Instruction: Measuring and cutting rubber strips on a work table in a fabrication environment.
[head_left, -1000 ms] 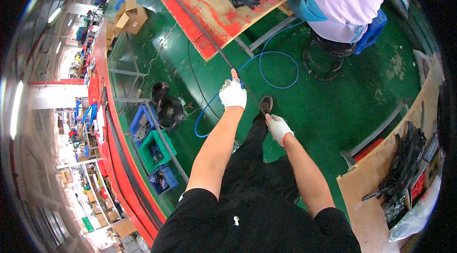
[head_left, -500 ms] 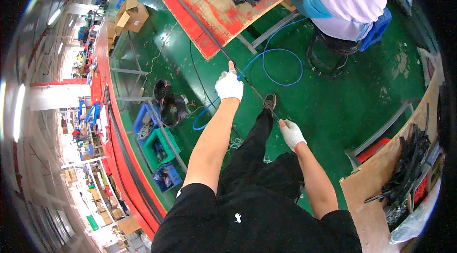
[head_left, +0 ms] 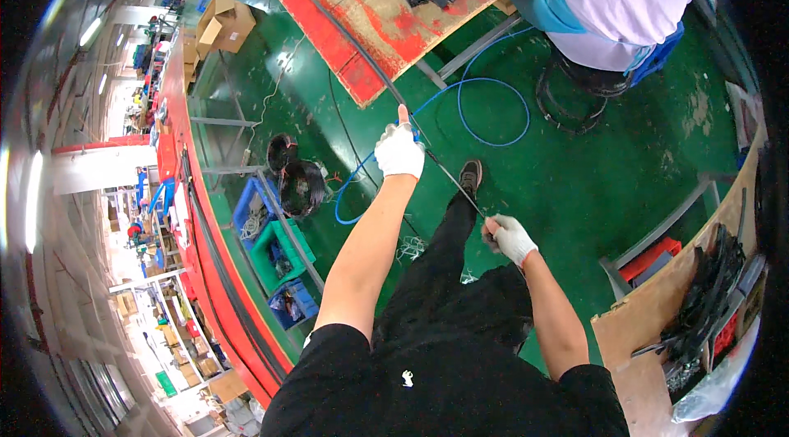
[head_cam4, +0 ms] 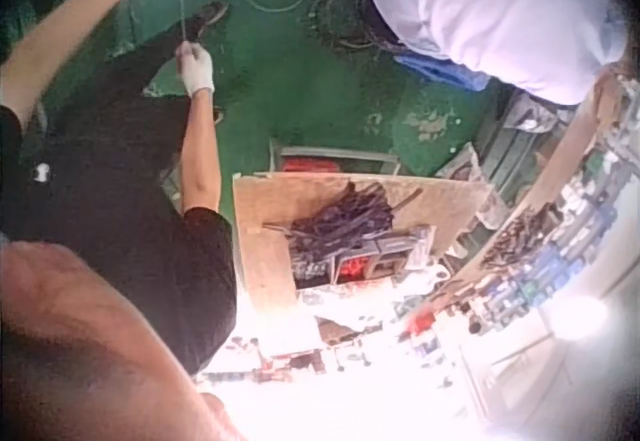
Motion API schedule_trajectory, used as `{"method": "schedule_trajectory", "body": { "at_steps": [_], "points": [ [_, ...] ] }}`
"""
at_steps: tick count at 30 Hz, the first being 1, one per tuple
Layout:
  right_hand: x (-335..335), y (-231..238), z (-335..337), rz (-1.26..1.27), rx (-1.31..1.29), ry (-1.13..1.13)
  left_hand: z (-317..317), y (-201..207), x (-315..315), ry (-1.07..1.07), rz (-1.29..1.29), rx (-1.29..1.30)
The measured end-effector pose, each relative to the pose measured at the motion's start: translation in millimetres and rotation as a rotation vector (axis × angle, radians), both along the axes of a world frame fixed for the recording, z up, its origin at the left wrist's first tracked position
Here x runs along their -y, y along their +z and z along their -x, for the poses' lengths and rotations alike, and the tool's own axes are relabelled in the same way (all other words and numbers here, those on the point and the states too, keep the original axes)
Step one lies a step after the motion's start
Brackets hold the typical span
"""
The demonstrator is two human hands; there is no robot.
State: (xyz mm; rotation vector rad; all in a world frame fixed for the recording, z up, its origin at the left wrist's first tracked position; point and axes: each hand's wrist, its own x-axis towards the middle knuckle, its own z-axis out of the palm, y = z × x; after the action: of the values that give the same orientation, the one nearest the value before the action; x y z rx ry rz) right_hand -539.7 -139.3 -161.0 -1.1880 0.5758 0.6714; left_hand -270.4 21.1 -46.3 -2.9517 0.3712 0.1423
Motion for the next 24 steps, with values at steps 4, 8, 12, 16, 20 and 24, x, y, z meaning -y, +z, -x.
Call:
{"method": "schedule_trajectory", "body": {
  "at_steps": [4, 8, 12, 16, 20, 24],
  "points": [
    [-3, 48, -92, 0.052, 0.226, -0.088, 4, 11, 12, 0.052, 0.015, -0.005],
    [-10, 60, -123, 0.417, 0.342, -0.096, 9, 7, 14, 0.127, 0.077, -0.015],
    [-25, 32, -76, 0.392, 0.249, -0.127, 2, -4, 13, 0.112, 0.120, 0.012],
    [-13, 21, -27, 0.350, 0.116, -0.164, 36, -14, 25, -0.049, 0.059, -0.020],
    [4, 12, -15, 0.421, 0.096, -0.137, 56, -11, 29, 0.057, 0.172, -0.079],
    [22, 37, -26, 0.229, 0.190, -0.136, 47, -8, 2, 0.057, 0.235, -0.116]
  ]
}}
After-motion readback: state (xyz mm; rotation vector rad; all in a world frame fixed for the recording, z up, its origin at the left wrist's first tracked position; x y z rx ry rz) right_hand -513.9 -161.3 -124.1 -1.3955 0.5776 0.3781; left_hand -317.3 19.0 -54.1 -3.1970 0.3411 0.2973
